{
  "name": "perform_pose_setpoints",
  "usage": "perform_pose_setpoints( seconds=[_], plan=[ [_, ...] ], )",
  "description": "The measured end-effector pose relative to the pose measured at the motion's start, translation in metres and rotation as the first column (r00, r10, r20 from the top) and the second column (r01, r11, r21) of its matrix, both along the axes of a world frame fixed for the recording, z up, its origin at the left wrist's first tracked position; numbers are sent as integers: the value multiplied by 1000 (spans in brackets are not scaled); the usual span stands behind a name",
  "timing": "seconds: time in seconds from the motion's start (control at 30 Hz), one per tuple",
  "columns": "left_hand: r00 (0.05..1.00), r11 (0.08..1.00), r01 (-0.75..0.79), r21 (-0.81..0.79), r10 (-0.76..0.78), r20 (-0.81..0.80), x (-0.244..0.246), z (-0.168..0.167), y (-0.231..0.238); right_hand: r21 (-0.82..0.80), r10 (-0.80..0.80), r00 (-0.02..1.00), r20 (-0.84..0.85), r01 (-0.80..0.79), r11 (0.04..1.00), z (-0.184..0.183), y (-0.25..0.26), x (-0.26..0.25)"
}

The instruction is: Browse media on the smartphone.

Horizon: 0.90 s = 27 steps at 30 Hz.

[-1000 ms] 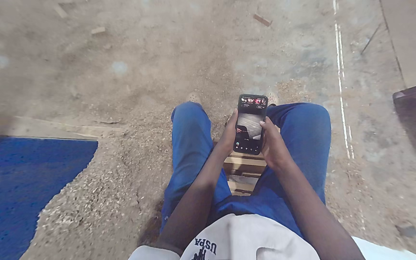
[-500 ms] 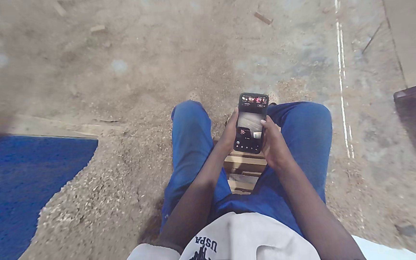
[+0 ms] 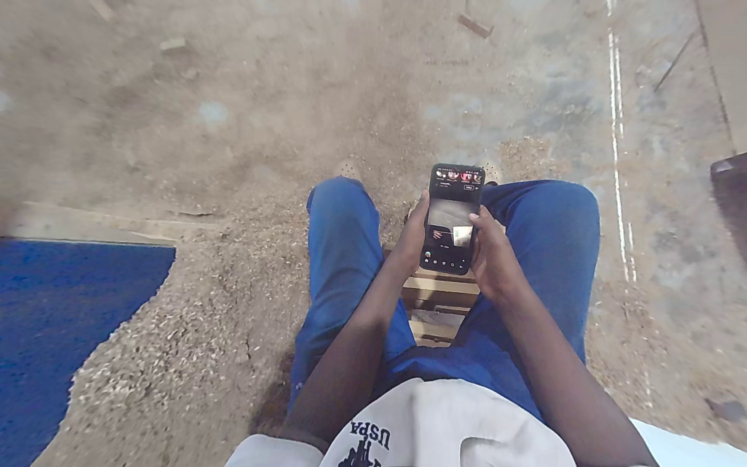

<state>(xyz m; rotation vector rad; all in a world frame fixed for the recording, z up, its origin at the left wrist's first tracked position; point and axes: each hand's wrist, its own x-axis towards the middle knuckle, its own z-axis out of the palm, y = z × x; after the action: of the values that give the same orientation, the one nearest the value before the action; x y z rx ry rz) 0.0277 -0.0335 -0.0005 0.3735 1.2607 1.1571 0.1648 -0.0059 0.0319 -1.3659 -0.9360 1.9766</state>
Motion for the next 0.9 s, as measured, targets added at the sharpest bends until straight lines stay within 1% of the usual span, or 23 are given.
perform_pose_setpoints(
  seconds=[0.2,0.33,0.43,0.63,0.9],
  plan=[
    [1000,1000,0,23,0,7,0,0,0,-2,3,1000,7,-3,1000,2,-1,0],
    [1000,1000,2,31,-1,-18,0,-3,1,16,8,1000,-13,-8,1000,1,-1,0],
    [1000,998,6,61,-6,-4,0,-6,1,26,3,1000,-28,-3,1000,2,-1,0],
    [1000,997,3,71,-3,2,-1,-5,0,22,2,1000,5,-2,1000,1,-2,0],
    [998,996,12,92,-18,67,-2,-10,0,12,0,1000,-8,0,1000,-1,-1,0]
  ],
)
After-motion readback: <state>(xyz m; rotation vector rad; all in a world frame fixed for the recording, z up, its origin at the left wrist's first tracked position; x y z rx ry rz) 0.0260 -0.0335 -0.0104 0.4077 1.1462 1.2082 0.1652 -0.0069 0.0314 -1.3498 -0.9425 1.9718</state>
